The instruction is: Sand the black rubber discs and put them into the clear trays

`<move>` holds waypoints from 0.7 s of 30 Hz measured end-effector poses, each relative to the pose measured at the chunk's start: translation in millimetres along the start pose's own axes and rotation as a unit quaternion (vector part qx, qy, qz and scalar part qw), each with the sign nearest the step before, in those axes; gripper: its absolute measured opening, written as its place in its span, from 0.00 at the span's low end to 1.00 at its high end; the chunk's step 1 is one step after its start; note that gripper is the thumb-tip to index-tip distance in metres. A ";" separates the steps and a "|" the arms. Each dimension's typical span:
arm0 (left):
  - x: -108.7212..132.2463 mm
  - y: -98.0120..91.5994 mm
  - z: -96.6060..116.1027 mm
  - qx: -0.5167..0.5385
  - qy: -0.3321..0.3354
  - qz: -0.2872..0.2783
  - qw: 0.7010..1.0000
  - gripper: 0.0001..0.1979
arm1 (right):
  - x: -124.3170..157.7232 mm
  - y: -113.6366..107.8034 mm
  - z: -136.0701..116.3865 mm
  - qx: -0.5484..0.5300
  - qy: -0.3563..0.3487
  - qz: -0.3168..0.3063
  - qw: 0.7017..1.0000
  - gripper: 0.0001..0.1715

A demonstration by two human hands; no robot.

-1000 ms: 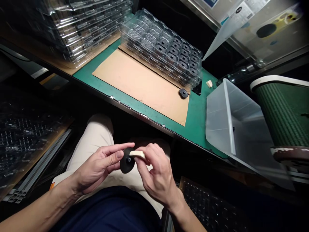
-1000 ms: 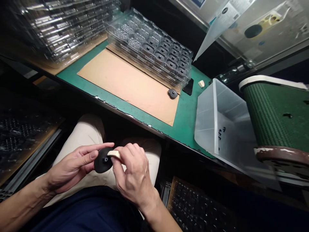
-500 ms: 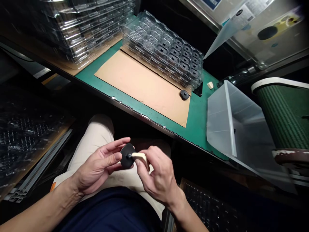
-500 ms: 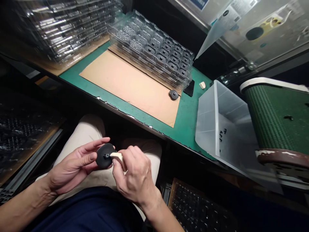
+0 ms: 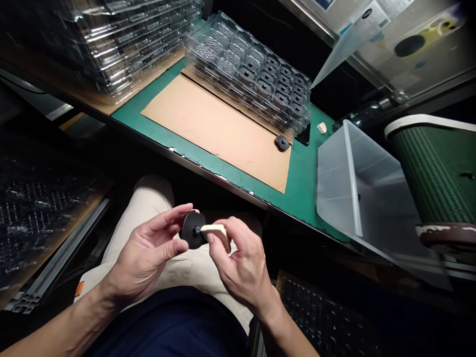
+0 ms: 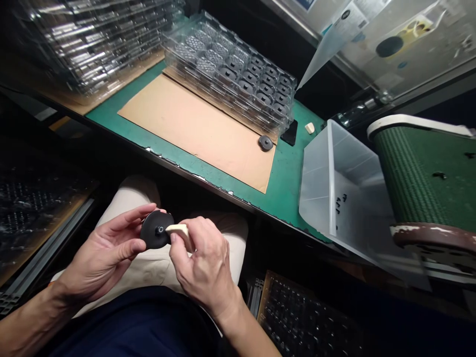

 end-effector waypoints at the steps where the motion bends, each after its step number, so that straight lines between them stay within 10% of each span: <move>1: 0.0 -0.4 -0.2 0.000 -0.010 -0.007 1.000 0.26 | -0.7 -0.8 1.8 0.013 -0.008 -0.006 1.000 0.06; 15: 7.5 -4.5 -20.1 0.027 -0.150 -0.129 0.980 0.24 | -2.4 1.8 -1.6 -0.006 -0.085 -0.060 0.995 0.09; 21: 2.0 8.0 -22.9 0.012 -0.150 -0.071 0.986 0.21 | 12.0 1.0 42.7 -0.220 0.115 0.062 0.967 0.11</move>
Point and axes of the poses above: each hand's wrist, its own x-axis away from the middle knuckle, its own y-axis out of the palm, z = x × y, the point moved 5 cm from there along -x, towards the middle knuckle, and after that the axes turned 4 degrees about -x, right-handed, at the moved point
